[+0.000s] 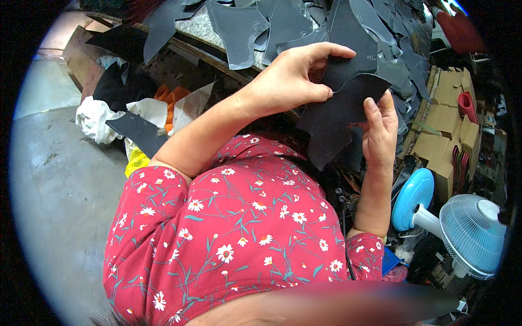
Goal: The person repeatedly picks up black rubber-like pieces from a pile, turns them over, and places them back on the table. The hands handle the pieces one at a time, occasionally shifting the pile to access more items.
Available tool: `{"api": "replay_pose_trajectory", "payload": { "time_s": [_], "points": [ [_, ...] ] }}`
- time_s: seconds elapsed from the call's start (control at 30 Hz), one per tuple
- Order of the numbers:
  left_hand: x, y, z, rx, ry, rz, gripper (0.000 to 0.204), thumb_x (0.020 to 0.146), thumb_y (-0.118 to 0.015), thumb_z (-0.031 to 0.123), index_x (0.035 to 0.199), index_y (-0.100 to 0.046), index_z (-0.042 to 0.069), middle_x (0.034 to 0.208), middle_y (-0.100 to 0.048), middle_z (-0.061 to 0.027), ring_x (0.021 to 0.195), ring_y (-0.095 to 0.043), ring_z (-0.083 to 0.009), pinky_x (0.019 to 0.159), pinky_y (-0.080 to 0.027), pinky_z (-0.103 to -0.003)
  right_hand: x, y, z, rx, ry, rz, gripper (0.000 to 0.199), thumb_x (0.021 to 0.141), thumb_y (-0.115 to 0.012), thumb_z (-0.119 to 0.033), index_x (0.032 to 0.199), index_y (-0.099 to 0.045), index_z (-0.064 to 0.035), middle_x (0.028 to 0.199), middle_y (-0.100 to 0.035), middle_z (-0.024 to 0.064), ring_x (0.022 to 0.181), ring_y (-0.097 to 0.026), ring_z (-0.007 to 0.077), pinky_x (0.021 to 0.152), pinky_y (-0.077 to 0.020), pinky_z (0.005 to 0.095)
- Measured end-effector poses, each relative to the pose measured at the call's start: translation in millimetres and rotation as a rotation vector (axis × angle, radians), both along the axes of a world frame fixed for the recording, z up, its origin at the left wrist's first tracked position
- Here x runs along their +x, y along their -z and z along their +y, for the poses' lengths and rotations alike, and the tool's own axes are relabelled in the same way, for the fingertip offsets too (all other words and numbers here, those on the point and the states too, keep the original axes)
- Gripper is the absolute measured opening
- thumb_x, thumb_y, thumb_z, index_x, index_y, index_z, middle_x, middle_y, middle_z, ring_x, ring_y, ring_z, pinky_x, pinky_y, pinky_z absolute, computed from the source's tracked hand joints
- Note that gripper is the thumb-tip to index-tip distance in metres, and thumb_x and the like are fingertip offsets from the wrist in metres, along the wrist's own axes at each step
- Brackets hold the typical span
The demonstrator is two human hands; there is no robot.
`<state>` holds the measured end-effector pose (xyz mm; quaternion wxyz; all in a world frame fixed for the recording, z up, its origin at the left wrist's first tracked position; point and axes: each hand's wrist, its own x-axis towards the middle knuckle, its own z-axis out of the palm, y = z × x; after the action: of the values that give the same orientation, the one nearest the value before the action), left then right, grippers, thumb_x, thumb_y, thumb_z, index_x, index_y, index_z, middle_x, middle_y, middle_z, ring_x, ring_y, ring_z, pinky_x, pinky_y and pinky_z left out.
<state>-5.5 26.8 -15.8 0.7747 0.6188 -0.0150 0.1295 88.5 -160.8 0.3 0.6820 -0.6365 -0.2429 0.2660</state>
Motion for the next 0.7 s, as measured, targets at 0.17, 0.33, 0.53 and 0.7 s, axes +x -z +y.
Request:
{"api": "replay_pose_trajectory", "payload": {
  "time_s": [0.17, 0.33, 0.53, 0.7],
  "points": [
    [-2, -3, -5, -0.006, 0.007, -0.004, 0.065, 0.072, -0.056, -0.007, 0.136, -0.048, 0.0, 0.097, -0.061, -0.0058, 0.09, -0.058, -0.0099, 0.078, -0.05, -0.024, 2, 3, 0, 0.102, -0.022, -0.193, 0.018, 0.095, -0.06, -0.01, 0.111, -0.063, -0.0017, 0.103, -0.067, 0.0034, 0.092, -0.06, 0.0092, 0.085, -0.0472, 0.0249],
    [-3, -5, -6, -0.017, 0.027, -0.01, 0.066, 0.073, -0.056, -0.007, 0.137, -0.047, 0.0, 0.097, -0.062, -0.0052, 0.089, -0.058, -0.0099, 0.08, -0.05, -0.024, 4, 0, -1, 0.025, 0.024, -0.062, 0.021, 0.094, -0.06, -0.009, 0.113, -0.063, 0.0002, 0.104, -0.068, 0.0056, 0.091, -0.061, 0.0098, 0.083, -0.0487, 0.025],
    [-3, -5, -13, -0.053, 0.024, -0.063, 0.057, 0.076, -0.06, -0.004, 0.131, -0.051, 0.001, 0.105, -0.062, -0.0064, 0.096, -0.058, -0.0097, 0.084, -0.049, -0.024, 4, -2, 1, 0.047, -0.025, 0.058, 0.024, 0.095, -0.059, -0.009, 0.116, -0.061, 0.0014, 0.107, -0.068, 0.0074, 0.093, -0.062, 0.0105, 0.084, -0.0495, 0.0252],
    [3, -4, -21, -0.033, -0.122, -0.062, 0.041, 0.083, -0.068, 0.003, 0.122, -0.056, 0.001, 0.11, -0.062, -0.0068, 0.102, -0.057, -0.0107, 0.089, -0.048, -0.025, -6, 0, 6, -0.005, -0.021, -0.043, 0.025, 0.098, -0.055, -0.014, 0.117, -0.061, 0.0015, 0.104, -0.067, 0.0047, 0.091, -0.061, 0.0087, 0.083, -0.0486, 0.0239]
  ]
}}
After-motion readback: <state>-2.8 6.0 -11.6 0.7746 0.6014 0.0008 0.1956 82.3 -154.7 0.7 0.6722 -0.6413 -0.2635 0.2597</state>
